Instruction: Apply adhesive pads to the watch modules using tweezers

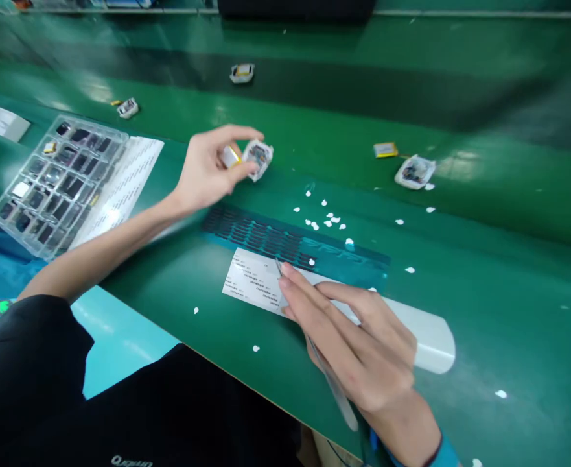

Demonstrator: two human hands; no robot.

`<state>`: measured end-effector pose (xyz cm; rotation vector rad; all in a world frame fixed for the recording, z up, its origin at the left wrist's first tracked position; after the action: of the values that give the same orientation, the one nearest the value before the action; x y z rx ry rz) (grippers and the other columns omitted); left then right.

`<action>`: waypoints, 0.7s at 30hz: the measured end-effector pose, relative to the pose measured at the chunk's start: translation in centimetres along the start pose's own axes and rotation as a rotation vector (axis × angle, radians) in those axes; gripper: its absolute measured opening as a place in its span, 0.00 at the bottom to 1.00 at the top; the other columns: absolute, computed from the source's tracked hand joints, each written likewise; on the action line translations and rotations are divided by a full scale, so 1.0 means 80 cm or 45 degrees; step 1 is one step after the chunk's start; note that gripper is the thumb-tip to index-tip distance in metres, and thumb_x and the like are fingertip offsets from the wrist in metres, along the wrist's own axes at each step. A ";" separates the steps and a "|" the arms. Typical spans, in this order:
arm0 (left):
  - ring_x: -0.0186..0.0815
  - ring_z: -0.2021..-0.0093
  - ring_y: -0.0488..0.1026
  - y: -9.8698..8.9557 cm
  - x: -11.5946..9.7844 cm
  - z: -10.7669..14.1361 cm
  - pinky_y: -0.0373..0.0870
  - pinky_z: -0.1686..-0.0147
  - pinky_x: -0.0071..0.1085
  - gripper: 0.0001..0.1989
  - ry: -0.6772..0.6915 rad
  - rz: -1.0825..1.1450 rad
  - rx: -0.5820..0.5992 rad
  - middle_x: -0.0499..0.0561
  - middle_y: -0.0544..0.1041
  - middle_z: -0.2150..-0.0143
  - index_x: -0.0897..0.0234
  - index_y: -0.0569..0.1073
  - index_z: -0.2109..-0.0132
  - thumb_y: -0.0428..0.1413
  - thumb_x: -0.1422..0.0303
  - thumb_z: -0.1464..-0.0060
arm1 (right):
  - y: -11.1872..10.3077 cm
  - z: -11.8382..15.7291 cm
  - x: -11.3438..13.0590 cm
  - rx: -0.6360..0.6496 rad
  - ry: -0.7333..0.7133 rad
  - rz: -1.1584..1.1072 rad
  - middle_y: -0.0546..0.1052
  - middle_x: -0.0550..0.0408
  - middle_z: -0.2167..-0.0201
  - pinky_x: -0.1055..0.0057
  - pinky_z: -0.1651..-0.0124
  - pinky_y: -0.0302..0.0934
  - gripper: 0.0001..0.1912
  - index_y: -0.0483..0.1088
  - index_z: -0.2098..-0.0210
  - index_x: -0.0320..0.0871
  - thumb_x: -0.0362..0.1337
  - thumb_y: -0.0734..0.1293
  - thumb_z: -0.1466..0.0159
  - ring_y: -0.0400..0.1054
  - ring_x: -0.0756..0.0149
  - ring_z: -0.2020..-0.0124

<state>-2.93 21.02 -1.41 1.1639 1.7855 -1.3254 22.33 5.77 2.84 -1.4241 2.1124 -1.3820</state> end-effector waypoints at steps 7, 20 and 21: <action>0.56 0.44 0.70 -0.027 0.060 -0.125 0.63 0.38 0.63 0.10 -0.046 -0.828 -0.051 0.59 0.82 0.51 0.58 0.82 0.57 0.65 0.63 0.46 | -0.010 -0.011 0.017 -0.172 -0.265 0.133 0.84 0.52 0.51 0.65 0.63 0.75 0.32 0.67 0.33 0.39 0.19 0.70 0.35 0.79 0.61 0.60; 0.54 0.34 0.69 0.257 -0.059 -0.111 0.67 0.36 0.47 0.07 0.329 -0.636 0.660 0.59 0.78 0.42 0.64 0.76 0.52 0.57 0.67 0.33 | -0.008 -0.007 0.014 -0.170 -0.302 0.270 0.84 0.53 0.50 0.66 0.60 0.74 0.17 0.78 0.47 0.42 0.24 0.72 0.35 0.78 0.63 0.58; 0.53 0.36 0.71 0.254 -0.058 -0.110 0.68 0.38 0.47 0.04 0.323 -0.624 0.653 0.59 0.79 0.44 0.65 0.74 0.54 0.58 0.70 0.35 | -0.007 -0.006 0.014 -0.161 -0.301 0.280 0.84 0.53 0.49 0.66 0.60 0.74 0.18 0.77 0.47 0.42 0.23 0.72 0.35 0.78 0.62 0.58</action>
<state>17.67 30.28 -2.95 1.2396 2.0665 -2.0941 21.80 5.06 3.90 -1.2809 2.1547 -0.9658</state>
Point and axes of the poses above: each hand's wrist, its own z-axis away from the middle knuckle, its own y-axis out of the palm, x = y × z, the point moved 7 cm from there along -z, towards the middle knuckle
